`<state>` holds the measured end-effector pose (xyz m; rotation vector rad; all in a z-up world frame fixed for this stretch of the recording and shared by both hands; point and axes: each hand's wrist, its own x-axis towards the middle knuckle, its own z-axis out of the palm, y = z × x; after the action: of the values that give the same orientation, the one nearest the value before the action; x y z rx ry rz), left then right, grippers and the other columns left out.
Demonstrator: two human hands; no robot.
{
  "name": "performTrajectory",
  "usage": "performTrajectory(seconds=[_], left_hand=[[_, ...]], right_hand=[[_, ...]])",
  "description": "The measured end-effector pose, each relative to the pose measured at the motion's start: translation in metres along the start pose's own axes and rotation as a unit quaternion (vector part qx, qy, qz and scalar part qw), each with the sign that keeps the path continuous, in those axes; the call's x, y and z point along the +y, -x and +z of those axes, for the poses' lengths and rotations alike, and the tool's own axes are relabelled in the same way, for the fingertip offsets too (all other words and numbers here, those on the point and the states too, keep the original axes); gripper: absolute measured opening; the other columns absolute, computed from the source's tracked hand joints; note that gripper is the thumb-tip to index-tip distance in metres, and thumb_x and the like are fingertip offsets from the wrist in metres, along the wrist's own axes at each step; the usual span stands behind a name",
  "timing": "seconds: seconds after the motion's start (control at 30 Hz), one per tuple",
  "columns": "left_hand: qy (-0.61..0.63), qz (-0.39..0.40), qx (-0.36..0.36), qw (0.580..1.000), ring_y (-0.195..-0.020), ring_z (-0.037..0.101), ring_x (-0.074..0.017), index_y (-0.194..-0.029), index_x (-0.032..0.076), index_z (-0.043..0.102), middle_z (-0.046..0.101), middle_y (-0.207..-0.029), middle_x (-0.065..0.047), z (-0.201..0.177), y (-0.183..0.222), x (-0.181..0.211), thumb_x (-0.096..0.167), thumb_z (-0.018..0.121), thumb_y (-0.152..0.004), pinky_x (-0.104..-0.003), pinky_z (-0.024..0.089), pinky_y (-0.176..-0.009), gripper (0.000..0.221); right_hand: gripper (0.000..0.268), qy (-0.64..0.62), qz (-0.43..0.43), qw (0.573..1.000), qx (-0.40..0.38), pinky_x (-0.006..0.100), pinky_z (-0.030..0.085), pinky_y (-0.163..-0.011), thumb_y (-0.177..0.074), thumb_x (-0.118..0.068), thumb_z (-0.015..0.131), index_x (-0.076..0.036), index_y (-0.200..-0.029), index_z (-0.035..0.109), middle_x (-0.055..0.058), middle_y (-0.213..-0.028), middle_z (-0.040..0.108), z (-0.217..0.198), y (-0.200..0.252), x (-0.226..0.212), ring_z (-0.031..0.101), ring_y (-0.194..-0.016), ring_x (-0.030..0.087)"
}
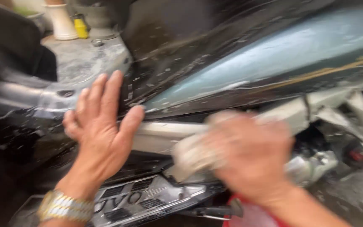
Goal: The person scrubs the body panels, footrest, and seat of a scooter using a soapy cloth. They repeatedly dip the cloth into a red bucket of soapy water to clean various parts of the vehicle.
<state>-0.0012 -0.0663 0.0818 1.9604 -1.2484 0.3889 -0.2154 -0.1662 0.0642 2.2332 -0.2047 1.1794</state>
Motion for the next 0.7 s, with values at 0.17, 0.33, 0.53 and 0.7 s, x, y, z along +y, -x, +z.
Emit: performTrajectory(seconds=[0.17, 0.33, 0.53, 0.7], left_hand=[[0.053, -0.021, -0.012, 0.998, -0.131, 0.008, -0.0292, -0.136, 0.035, 0.022, 0.018, -0.146, 0.005, -0.004, -0.002, 0.004, 0.053, 0.032, -0.081, -0.064, -0.005, -0.091, 0.059], [0.058, -0.029, -0.040, 0.997, -0.133, 0.008, -0.0261, -0.136, 0.035, 0.022, 0.018, -0.146, 0.005, -0.008, 0.000, -0.001, 0.049, 0.036, -0.081, -0.057, -0.007, -0.094, 0.059], [0.004, 0.013, 0.019, 1.000, -0.130, 0.018, -0.0229, -0.136, 0.029, 0.028, 0.027, -0.142, 0.002, -0.003, 0.007, -0.014, 0.052, 0.035, -0.081, -0.048, 0.004, -0.097, 0.060], [0.008, 0.014, 0.059, 0.998, -0.127, 0.021, -0.0223, -0.135, 0.027, 0.031, 0.030, -0.139, 0.001, 0.004, 0.006, -0.013, 0.053, 0.034, -0.082, -0.051, 0.005, -0.097, 0.059]], right_hand=[[0.050, 0.080, 0.110, 0.988, 0.077, 0.052, 0.032, -0.088, -0.083, -0.047, 0.042, -0.001, -0.100, 0.052, 0.022, -0.114, 0.041, 0.023, 0.019, -0.011, 0.043, -0.105, 0.039], [0.024, -0.008, -0.059, 0.997, 0.057, 0.047, 0.036, -0.094, -0.090, -0.017, 0.042, -0.014, -0.107, 0.059, 0.007, -0.121, 0.048, 0.068, -0.015, -0.089, 0.043, -0.115, 0.025], [0.030, -0.060, -0.124, 0.990, -0.030, 0.040, 0.026, -0.103, -0.089, -0.012, 0.041, -0.014, -0.113, 0.059, -0.001, -0.132, 0.049, 0.043, -0.002, -0.076, 0.045, -0.118, 0.015], [0.033, 0.037, 0.014, 0.999, 0.002, 0.048, 0.029, -0.086, -0.087, -0.035, 0.040, -0.014, -0.107, 0.055, 0.007, -0.116, 0.051, 0.005, 0.005, -0.006, 0.045, -0.101, 0.025]])
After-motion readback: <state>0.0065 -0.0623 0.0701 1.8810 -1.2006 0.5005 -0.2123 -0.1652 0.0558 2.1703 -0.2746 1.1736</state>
